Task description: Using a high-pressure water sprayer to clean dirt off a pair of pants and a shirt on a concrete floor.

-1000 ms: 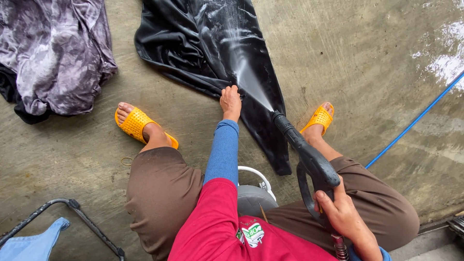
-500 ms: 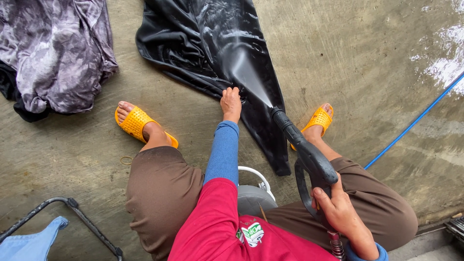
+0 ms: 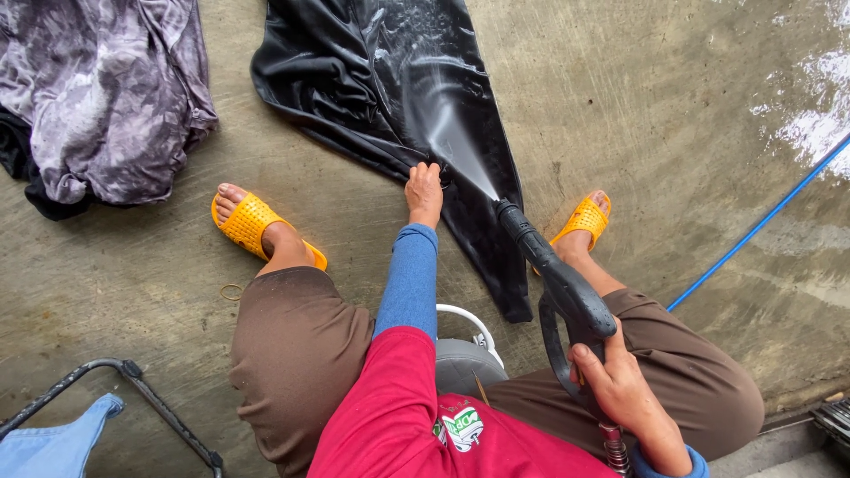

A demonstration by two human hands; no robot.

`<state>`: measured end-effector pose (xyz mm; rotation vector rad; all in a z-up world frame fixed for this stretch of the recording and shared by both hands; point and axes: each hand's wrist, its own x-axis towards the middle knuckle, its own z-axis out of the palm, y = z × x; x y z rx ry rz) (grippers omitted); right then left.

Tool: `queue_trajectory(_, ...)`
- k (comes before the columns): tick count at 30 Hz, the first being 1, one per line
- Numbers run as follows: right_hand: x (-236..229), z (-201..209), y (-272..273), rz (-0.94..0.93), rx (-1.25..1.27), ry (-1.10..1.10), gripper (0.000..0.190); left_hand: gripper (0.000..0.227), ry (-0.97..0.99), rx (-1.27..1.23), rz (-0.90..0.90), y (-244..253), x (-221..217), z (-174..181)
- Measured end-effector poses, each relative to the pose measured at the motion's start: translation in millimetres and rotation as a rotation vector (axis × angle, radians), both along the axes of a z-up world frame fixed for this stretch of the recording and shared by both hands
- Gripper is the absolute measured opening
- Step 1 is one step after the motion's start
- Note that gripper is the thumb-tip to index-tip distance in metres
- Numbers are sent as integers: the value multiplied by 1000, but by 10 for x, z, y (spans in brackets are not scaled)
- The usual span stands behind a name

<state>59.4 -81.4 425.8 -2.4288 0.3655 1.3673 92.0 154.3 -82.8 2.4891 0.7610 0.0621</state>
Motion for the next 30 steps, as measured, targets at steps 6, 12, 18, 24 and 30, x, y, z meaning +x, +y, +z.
queue_trajectory(6, 31, -30, 15, 26, 6, 11, 28, 15, -36, 37, 13, -13, -9, -16)
queue_trajectory(12, -33, 9, 11, 4, 9, -6, 31, 13, -60, 7, 4, 1, -31, 5)
queue_trajectory(18, -15, 43, 67, 24, -21, 19, 33, 8, 12, 31, -53, 56, -83, 139)
queue_trajectory(24, -153, -9, -175, 29, 44, -105, 31, 5, -450, 140, -364, 19, -388, 935)
queue_trajectory(30, -214, -33, -165, 57, -11, -43, 31, 6, -160, -88, -311, -512, -1672, 664)
